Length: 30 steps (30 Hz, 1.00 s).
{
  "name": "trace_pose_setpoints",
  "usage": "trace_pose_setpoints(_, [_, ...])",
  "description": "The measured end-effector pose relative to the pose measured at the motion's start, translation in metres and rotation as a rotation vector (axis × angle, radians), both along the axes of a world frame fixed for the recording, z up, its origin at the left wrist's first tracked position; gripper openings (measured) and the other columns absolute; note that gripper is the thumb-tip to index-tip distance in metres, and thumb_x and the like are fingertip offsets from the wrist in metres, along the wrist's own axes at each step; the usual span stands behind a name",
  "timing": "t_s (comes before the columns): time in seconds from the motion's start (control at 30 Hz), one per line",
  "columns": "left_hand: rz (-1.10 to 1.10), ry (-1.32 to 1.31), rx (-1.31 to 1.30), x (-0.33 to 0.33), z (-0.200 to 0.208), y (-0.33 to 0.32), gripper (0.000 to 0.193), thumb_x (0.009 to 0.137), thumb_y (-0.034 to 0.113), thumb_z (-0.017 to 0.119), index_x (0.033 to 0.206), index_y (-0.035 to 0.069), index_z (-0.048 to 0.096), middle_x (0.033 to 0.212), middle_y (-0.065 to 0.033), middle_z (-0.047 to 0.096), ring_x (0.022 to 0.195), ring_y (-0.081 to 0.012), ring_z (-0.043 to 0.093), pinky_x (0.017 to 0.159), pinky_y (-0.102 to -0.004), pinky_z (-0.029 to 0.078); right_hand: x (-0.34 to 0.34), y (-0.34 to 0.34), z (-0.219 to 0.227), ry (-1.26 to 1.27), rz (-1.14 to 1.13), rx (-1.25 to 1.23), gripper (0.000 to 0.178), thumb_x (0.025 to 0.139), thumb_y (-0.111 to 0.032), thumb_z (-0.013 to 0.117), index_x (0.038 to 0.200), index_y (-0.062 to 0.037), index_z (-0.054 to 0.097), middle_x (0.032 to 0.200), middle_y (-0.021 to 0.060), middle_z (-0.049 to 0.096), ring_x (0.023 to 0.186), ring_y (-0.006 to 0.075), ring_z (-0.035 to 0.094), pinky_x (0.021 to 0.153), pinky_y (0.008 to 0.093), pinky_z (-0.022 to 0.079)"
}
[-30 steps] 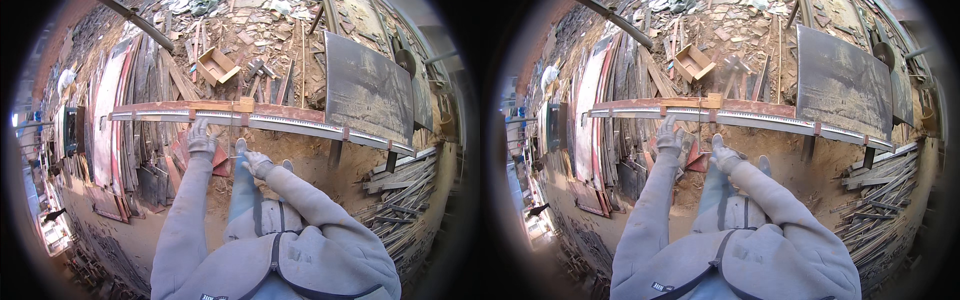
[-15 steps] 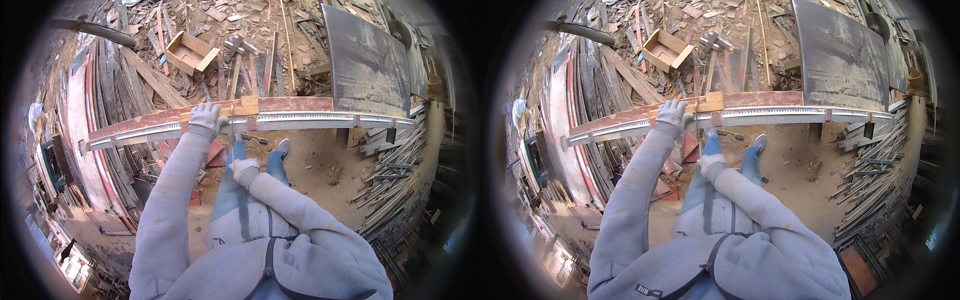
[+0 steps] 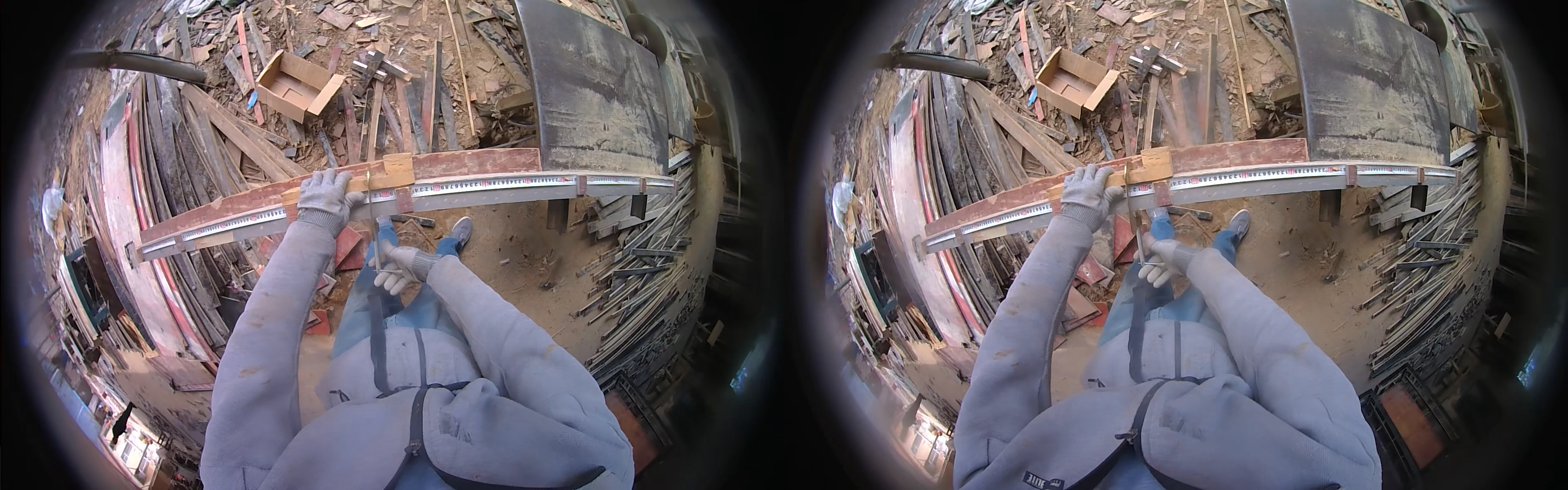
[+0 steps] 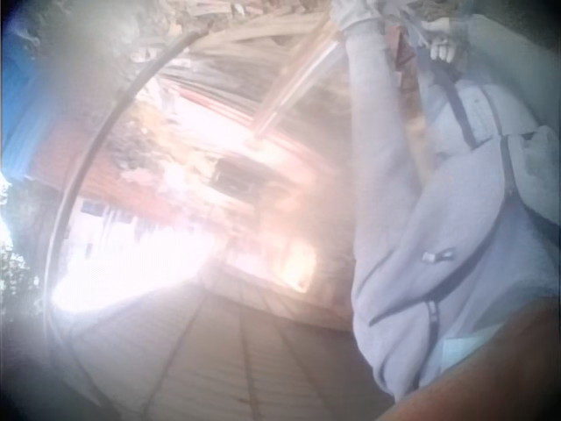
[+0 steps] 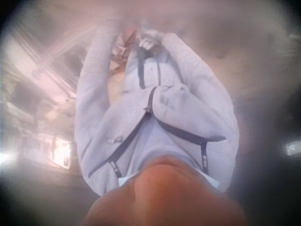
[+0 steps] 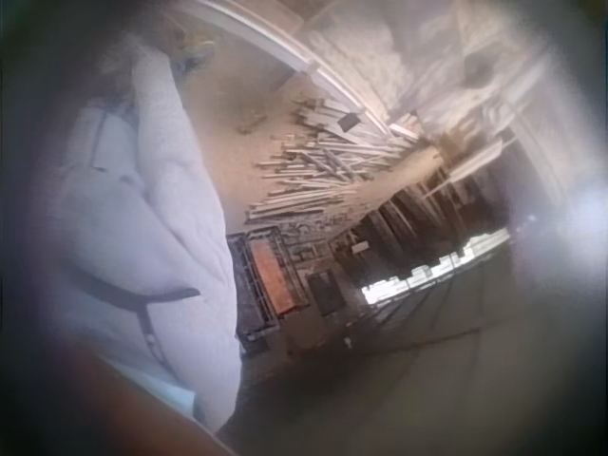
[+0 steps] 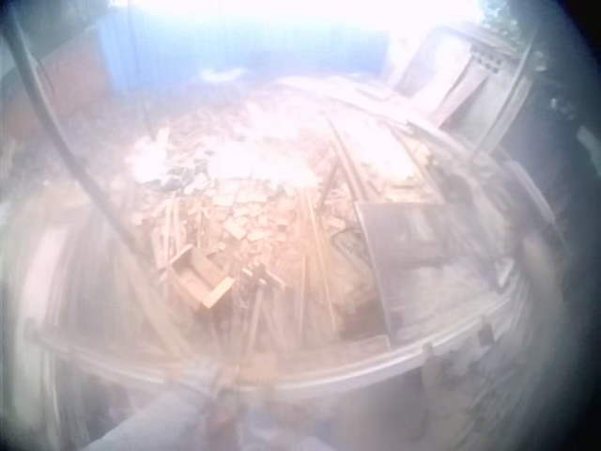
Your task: The person measures and marks wooden strips on a table saw, then cuts them to length. They repeatedly pick up strips from the floor, align them against a guide, and cut them one by one, stacking the finished pieces on the table.
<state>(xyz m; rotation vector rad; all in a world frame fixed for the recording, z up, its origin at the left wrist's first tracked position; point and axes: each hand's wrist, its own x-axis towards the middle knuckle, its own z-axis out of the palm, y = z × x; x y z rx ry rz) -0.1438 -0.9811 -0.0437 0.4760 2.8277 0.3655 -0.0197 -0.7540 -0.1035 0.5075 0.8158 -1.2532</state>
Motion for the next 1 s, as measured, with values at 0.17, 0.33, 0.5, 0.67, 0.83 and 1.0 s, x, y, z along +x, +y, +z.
trace_pose_setpoints(0.17, [-0.007,0.019,0.031,0.001,0.001,-0.001,0.056,0.095,0.053,0.064,0.131,0.01,0.065,0.117,-0.0132,0.063,0.112,-0.0359,0.06,0.099,-0.0494,0.046,0.028,-0.031,-0.058,-0.281,-0.477,-0.065,0.069,0.107,-0.062,0.042,0.135,-0.0017,0.062,0.124,0.0211,0.071,0.102,0.0359,0.073,0.088,0.0517,0.061])
trace_pose_setpoints(0.33, [-0.012,0.02,0.036,0.0,0.002,0.0,0.056,0.095,0.054,0.063,0.13,0.01,0.065,0.116,-0.0134,0.063,0.111,-0.0364,0.06,0.098,-0.0493,0.045,0.053,-0.062,-0.084,-0.501,-0.896,-0.916,0.063,0.108,-0.059,0.042,0.11,-0.0025,0.07,0.069,0.0071,0.058,0.055,0.0236,0.054,0.049,0.0395,0.046])
trace_pose_setpoints(0.5, [-0.012,-0.007,0.016,-0.001,0.006,0.001,0.058,0.094,0.056,0.064,0.132,0.011,0.065,0.116,-0.0133,0.063,0.112,-0.0366,0.06,0.098,-0.0492,0.045,0.047,-0.072,-0.063,-0.206,-0.707,0.172,0.068,0.107,-0.066,0.039,0.091,-0.007,0.067,0.056,0.0034,0.051,0.041,0.0215,0.047,0.038,0.038,0.039])
trace_pose_setpoints(0.67, [0.015,-0.05,0.019,-0.001,-0.003,0.002,0.053,0.09,0.052,0.07,0.127,0.015,0.066,0.117,-0.0142,0.064,0.115,-0.0359,0.059,0.099,-0.05,0.045,0.059,-0.077,-0.045,0.112,-0.611,0.535,0.066,0.109,-0.061,0.039,0.105,-0.0027,0.069,0.064,0.0075,0.062,0.05,0.0197,0.062,0.044,0.0327,0.051])
trace_pose_setpoints(0.83, [0.025,-0.061,-0.072,0.0,-0.011,0.005,0.051,0.09,0.059,0.067,0.113,0.014,0.069,0.116,-0.0119,0.065,0.116,-0.0324,0.061,0.101,-0.0485,0.046,0.065,-0.016,-0.038,0.093,-0.646,-0.384,0.062,0.103,-0.025,0.069,0.152,-0.0053,0.037,0.147,0.0178,0.05,0.127,0.0329,0.059,0.107,0.0476,0.051])
trace_pose_setpoints(1.0, [0.073,-0.175,-0.028,-0.006,-0.027,0.007,0.07,0.083,0.069,0.068,0.125,0.013,0.069,0.129,-0.0118,0.065,0.122,-0.0339,0.058,0.107,-0.05,0.04,0.037,0.006,-0.064,0.15,-0.392,-0.561,0.065,0.095,-0.025,0.081,0.143,-0.0054,0.042,0.133,0.0157,0.057,0.115,0.0296,0.063,0.102,0.0457,0.053])
